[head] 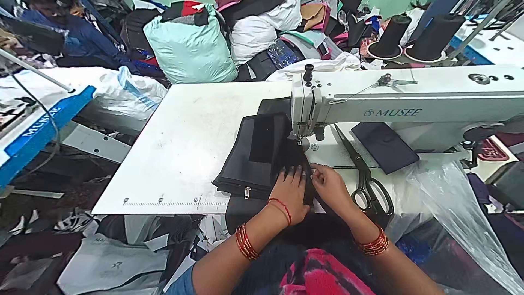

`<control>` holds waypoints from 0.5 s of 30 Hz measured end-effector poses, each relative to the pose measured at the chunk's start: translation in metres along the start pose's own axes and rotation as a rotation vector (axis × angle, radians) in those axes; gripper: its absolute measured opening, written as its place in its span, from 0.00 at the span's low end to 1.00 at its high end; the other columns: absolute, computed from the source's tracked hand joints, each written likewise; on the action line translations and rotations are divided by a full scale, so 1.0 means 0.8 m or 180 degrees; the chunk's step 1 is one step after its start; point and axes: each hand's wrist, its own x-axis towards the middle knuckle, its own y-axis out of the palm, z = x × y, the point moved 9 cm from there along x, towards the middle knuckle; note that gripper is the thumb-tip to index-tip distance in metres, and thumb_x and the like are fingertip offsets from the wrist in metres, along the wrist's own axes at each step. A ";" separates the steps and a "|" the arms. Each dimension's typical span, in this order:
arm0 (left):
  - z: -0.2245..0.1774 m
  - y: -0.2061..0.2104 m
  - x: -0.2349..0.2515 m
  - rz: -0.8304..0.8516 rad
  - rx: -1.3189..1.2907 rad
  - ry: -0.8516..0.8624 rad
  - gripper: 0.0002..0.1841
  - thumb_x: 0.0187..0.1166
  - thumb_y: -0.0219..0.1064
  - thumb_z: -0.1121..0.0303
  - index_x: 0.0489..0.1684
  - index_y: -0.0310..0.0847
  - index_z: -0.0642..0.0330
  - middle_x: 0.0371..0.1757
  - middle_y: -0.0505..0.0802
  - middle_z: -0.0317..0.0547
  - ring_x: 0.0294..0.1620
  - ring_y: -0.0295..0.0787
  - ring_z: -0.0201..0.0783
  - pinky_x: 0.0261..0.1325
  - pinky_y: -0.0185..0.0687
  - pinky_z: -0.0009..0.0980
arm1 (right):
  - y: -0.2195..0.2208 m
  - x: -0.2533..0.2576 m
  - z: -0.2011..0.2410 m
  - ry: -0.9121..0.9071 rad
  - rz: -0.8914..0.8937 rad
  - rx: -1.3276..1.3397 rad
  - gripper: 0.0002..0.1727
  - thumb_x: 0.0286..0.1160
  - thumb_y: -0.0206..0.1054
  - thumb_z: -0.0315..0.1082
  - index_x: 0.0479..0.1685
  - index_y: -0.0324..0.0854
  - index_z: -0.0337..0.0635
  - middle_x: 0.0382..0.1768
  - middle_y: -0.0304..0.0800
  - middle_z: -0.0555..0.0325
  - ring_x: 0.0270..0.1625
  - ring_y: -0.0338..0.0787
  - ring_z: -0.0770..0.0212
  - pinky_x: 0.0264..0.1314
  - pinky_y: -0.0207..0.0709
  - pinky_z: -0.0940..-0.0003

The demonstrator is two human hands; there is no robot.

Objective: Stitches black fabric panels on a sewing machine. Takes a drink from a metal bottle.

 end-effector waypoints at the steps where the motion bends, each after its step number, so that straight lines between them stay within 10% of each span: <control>1: -0.001 0.003 -0.002 -0.0051 0.0045 0.0008 0.51 0.84 0.59 0.41 0.96 0.35 0.68 0.97 0.40 0.62 0.98 0.31 0.61 0.92 0.24 0.66 | 0.000 -0.002 -0.001 0.0027 0.0023 0.0011 0.23 0.83 0.60 0.31 0.76 0.79 0.38 0.52 0.91 0.48 0.47 0.89 0.55 0.57 0.81 0.59; 7: 0.004 0.006 0.000 -0.0329 0.0062 0.0050 0.56 0.79 0.60 0.33 0.96 0.39 0.66 0.97 0.44 0.60 0.98 0.37 0.59 0.92 0.27 0.65 | 0.002 -0.007 0.002 0.0038 -0.0011 -0.0001 0.23 0.84 0.60 0.31 0.76 0.79 0.38 0.55 0.91 0.46 0.50 0.90 0.53 0.60 0.81 0.57; 15: -0.001 -0.001 0.001 -0.0093 0.0071 -0.0106 0.36 0.93 0.48 0.57 0.96 0.40 0.64 0.97 0.45 0.59 0.98 0.38 0.59 0.93 0.27 0.64 | 0.002 -0.013 0.000 0.0004 0.0113 0.0144 0.23 0.84 0.57 0.27 0.76 0.77 0.34 0.56 0.90 0.43 0.52 0.89 0.54 0.62 0.79 0.62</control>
